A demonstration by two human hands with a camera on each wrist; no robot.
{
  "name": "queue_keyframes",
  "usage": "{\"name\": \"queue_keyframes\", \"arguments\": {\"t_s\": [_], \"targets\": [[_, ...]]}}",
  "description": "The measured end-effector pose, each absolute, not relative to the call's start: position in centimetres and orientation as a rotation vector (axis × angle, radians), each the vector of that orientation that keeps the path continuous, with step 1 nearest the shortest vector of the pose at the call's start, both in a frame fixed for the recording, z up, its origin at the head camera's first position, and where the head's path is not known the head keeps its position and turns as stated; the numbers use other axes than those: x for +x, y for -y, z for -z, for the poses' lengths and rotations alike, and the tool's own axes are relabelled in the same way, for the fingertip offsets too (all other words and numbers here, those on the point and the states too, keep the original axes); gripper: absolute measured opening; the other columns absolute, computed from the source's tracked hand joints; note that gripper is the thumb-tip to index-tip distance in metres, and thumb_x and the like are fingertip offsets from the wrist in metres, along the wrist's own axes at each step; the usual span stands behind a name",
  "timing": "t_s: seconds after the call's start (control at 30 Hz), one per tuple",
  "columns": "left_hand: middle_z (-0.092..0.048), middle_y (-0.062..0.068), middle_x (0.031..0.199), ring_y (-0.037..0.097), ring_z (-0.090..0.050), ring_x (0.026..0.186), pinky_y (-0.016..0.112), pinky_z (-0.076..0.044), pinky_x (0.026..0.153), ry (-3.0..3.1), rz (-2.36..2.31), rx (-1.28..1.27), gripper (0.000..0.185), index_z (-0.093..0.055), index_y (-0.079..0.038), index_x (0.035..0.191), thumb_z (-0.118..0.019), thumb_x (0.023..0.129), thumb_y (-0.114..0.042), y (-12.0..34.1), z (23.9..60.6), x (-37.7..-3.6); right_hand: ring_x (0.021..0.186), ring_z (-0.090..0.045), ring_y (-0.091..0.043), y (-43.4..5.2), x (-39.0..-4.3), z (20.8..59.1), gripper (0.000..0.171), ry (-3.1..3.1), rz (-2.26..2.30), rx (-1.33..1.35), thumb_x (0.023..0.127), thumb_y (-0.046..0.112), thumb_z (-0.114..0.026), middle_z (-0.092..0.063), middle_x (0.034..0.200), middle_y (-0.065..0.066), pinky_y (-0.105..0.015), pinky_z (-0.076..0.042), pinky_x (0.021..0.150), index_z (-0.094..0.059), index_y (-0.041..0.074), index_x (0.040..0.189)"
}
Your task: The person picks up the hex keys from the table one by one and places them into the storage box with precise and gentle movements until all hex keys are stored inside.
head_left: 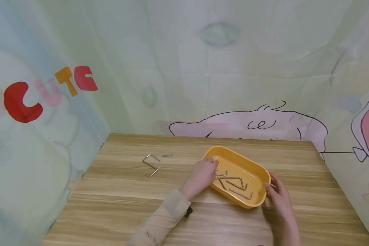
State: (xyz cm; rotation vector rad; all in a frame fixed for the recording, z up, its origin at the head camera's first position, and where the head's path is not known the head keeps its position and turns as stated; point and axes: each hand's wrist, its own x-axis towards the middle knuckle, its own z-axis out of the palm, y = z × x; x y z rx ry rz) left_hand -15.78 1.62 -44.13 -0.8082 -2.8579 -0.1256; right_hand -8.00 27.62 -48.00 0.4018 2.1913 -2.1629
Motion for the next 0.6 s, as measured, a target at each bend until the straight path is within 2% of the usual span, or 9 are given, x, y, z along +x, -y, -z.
{"name": "queue_keyframes", "arguments": {"t_s": [0.4, 0.6], "targets": [[-0.062, -0.001, 0.086, 0.012, -0.054, 0.074, 0.018, -0.036, 0.054, 2.805, 0.150, -0.769, 0.018, -0.067, -0.012, 0.104, -0.062, 0.086, -0.014, -0.8, 44.1, -14.7, 0.116, -0.046, -0.007, -27.6, -7.9, 48.0, 0.060, -2.132, 2.195, 0.427, 0.099, 0.029, -0.050, -0.040, 0.133, 0.002, -0.015, -0.048, 0.091, -0.024, 0.018, 0.152], [-0.063, -0.001, 0.090, 0.013, -0.056, 0.079, 0.019, -0.040, 0.058, 2.798, 0.149, -0.756, 0.021, -0.066, -0.014, 0.107, -0.064, 0.086, -0.016, -0.5, 43.9, -14.1, 0.116, -0.046, -0.006, -27.7, -7.9, 48.1, 0.058, -2.147, 2.175, 0.431, 0.100, 0.027, -0.048, -0.038, 0.136, 0.001, -0.014, -0.047, 0.090, -0.024, 0.019, 0.152]]}}
